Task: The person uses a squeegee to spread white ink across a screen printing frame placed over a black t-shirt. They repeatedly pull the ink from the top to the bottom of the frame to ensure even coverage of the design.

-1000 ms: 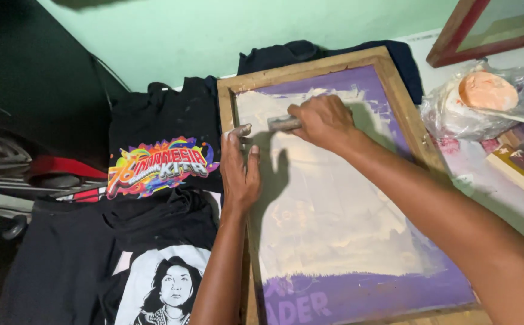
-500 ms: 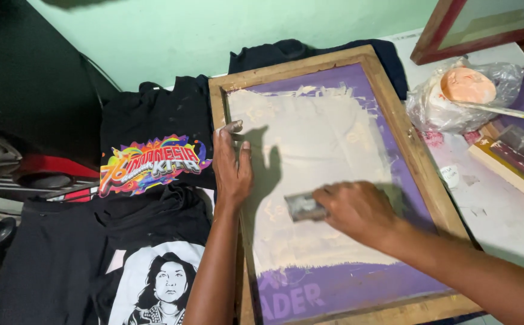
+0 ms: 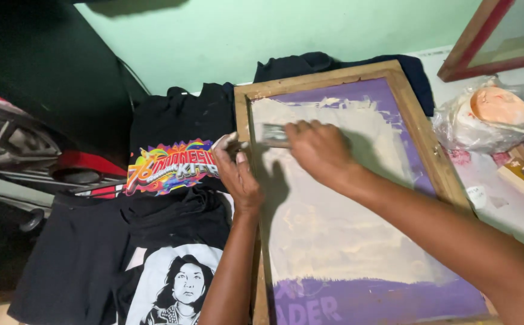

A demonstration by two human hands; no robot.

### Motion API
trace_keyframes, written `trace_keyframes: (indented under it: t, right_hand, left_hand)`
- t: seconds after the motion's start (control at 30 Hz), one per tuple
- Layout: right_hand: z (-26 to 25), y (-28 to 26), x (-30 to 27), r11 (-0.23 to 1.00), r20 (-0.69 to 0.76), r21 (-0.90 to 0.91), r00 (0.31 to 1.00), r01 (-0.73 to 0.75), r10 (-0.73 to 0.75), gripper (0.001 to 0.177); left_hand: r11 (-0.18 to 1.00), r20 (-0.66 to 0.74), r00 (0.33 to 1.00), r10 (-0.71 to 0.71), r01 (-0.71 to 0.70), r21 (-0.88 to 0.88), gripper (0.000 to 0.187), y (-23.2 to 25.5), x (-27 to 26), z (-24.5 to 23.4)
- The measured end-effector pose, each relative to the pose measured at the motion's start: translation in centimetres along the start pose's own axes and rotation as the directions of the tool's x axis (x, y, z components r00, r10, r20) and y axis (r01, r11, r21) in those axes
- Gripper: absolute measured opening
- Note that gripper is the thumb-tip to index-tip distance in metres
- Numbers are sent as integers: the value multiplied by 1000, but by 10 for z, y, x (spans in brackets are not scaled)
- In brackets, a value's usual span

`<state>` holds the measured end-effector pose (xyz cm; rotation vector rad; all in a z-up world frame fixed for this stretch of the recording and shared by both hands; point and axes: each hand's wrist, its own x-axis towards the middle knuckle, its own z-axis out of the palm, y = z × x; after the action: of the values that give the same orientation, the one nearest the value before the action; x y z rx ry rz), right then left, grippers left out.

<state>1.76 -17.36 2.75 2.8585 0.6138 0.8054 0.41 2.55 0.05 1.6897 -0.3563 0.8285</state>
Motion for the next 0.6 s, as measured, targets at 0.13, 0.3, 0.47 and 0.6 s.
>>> trace_keyframes:
  t: [0.13, 0.3, 0.47, 0.6]
  right_hand:
    - [31, -24, 4, 997, -128, -37, 989, 66, -71, 22]
    - [36, -35, -17, 995, -68, -56, 993, 88, -92, 26]
    - [11, -38, -26, 991, 166, 34, 977, 132, -136, 40]
    - [5, -41, -44, 986, 243, 84, 957, 145, -162, 41]
  left_hand:
    - [1000, -68, 997, -24, 25, 2, 39, 3, 0, -1]
    - [1000, -73, 997, 14, -15, -3, 34, -1, 1, 1]
    - [1000, -56, 998, 3, -4, -25, 33, -3, 1, 2]
    - [999, -70, 998, -2, -2, -44, 31, -3, 0, 4]
